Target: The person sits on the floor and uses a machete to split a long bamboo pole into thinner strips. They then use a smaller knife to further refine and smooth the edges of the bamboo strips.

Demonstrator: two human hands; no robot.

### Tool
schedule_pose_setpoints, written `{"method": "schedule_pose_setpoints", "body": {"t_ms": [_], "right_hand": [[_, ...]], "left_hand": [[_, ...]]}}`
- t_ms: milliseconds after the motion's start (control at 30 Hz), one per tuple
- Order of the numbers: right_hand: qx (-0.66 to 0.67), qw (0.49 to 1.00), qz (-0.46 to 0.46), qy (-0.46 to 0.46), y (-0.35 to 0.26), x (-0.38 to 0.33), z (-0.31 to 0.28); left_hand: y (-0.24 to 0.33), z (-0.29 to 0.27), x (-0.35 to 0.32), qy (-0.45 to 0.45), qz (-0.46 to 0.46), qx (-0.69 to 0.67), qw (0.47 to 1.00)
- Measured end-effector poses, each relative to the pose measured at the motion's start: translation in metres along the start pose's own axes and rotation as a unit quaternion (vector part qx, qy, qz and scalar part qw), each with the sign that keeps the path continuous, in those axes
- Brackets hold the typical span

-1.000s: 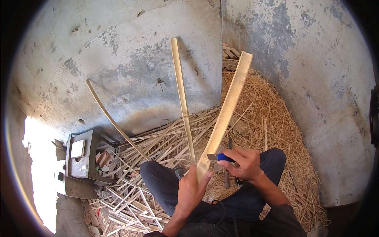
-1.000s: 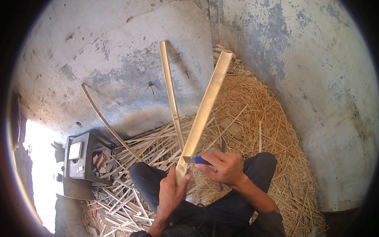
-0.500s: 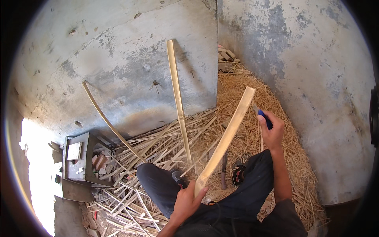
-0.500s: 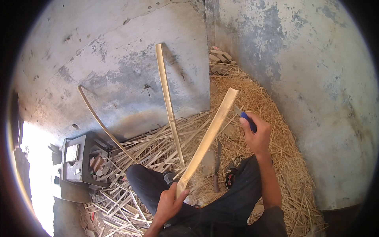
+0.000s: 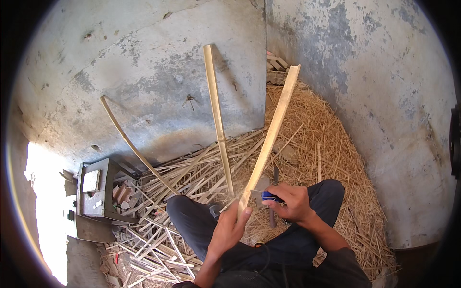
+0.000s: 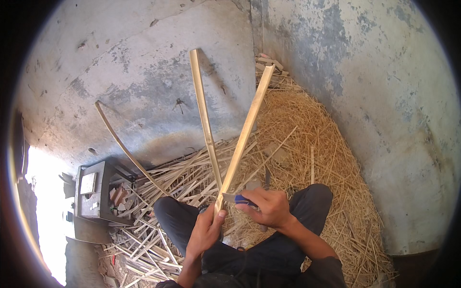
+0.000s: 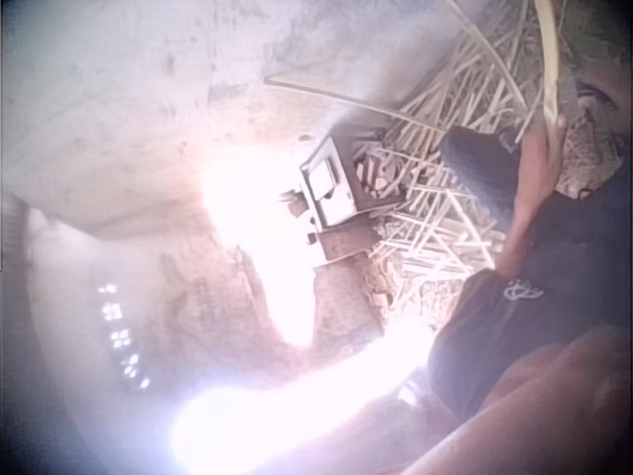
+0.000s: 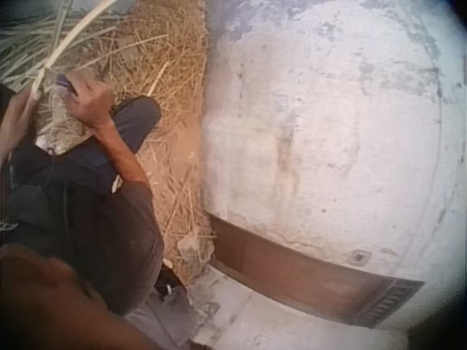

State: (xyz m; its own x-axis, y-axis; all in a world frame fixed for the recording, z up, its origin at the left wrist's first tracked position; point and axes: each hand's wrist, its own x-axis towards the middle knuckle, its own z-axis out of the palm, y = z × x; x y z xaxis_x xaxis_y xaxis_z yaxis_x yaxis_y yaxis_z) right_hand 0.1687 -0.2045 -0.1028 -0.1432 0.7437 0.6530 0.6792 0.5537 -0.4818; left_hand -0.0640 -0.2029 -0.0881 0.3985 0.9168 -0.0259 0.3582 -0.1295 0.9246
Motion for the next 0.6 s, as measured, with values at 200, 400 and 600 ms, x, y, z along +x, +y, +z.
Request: {"method": "schedule_pose_setpoints", "body": {"t_ms": [200, 400, 600], "right_hand": [[-0.003, 1.0, -0.004, -0.014, -0.01, 0.004, 0.003], [-0.036, 0.999, 0.002, -0.015, -0.009, 0.007, 0.001], [-0.065, 0.998, -0.007, -0.014, -0.006, 0.008, 0.001]], "left_hand": [[-0.002, 0.007, 0.002, 0.012, 0.014, 0.041, 0.999], [0.002, 0.01, 0.004, 0.043, 0.038, 0.056, 0.997], [0.0, 0.012, 0.004, 0.059, 0.017, 0.071, 0.996]]}}
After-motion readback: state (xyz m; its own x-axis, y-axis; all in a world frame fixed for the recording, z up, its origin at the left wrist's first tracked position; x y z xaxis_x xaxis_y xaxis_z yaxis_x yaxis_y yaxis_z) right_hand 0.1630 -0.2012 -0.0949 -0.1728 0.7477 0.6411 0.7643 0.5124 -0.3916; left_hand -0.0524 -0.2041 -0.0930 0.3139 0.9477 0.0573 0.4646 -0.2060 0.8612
